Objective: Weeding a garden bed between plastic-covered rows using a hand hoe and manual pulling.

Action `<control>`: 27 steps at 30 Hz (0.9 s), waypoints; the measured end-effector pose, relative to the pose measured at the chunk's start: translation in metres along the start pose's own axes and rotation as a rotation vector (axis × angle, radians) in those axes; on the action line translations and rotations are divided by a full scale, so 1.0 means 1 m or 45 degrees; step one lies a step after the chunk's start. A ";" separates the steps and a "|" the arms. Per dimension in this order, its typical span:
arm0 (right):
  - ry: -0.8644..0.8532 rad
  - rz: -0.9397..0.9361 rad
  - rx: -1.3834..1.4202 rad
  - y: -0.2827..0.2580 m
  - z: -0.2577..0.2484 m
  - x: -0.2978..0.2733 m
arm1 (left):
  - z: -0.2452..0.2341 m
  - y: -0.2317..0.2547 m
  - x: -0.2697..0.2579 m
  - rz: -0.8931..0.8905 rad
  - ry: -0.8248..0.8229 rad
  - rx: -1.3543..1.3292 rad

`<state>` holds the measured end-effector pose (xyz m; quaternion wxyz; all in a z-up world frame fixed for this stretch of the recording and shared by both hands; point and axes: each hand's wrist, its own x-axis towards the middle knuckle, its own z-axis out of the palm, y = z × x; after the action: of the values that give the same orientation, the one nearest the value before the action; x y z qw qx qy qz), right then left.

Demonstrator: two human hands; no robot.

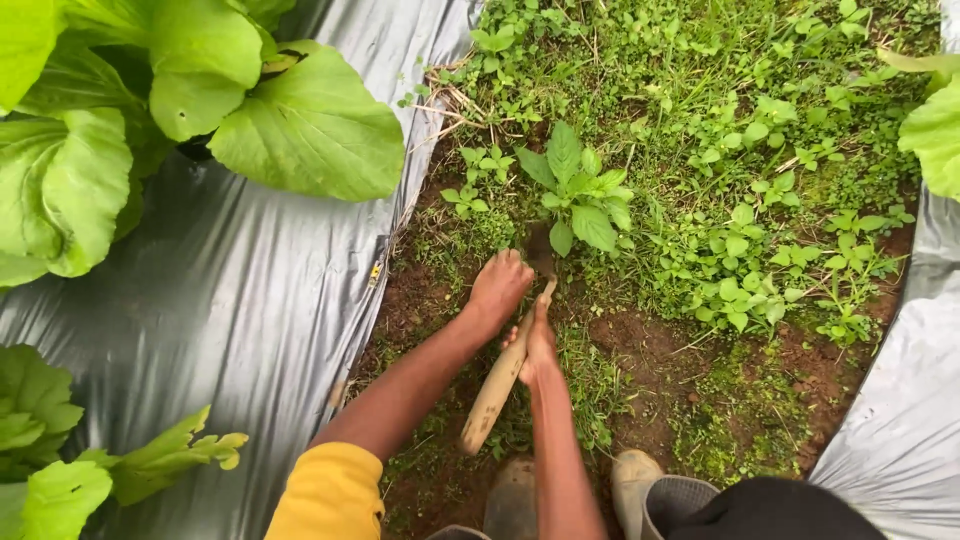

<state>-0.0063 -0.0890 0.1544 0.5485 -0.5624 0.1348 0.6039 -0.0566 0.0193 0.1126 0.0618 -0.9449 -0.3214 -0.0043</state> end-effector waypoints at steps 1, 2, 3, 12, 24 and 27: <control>0.005 0.001 -0.003 0.008 -0.001 -0.003 | 0.001 -0.002 -0.001 -0.001 -0.002 -0.005; 0.051 -0.005 -0.021 0.015 -0.003 -0.005 | 0.002 -0.002 -0.001 -0.011 -0.008 -0.038; 0.091 -0.013 -0.032 0.020 -0.005 -0.007 | 0.002 -0.004 0.001 -0.016 -0.015 -0.063; 0.063 0.029 -0.054 0.021 0.000 -0.003 | -0.041 -0.007 -0.019 -0.021 -0.153 -0.177; 0.055 0.112 -0.136 -0.015 -0.024 -0.031 | -0.061 0.003 -0.029 -0.179 -0.202 -0.313; 0.002 0.147 -0.137 -0.029 -0.033 -0.013 | -0.057 0.012 -0.031 -0.277 -0.309 -0.344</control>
<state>0.0319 -0.1111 0.1672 0.4815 -0.5827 0.1349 0.6406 -0.0721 -0.0158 0.1663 -0.1053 -0.8979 -0.4232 0.0600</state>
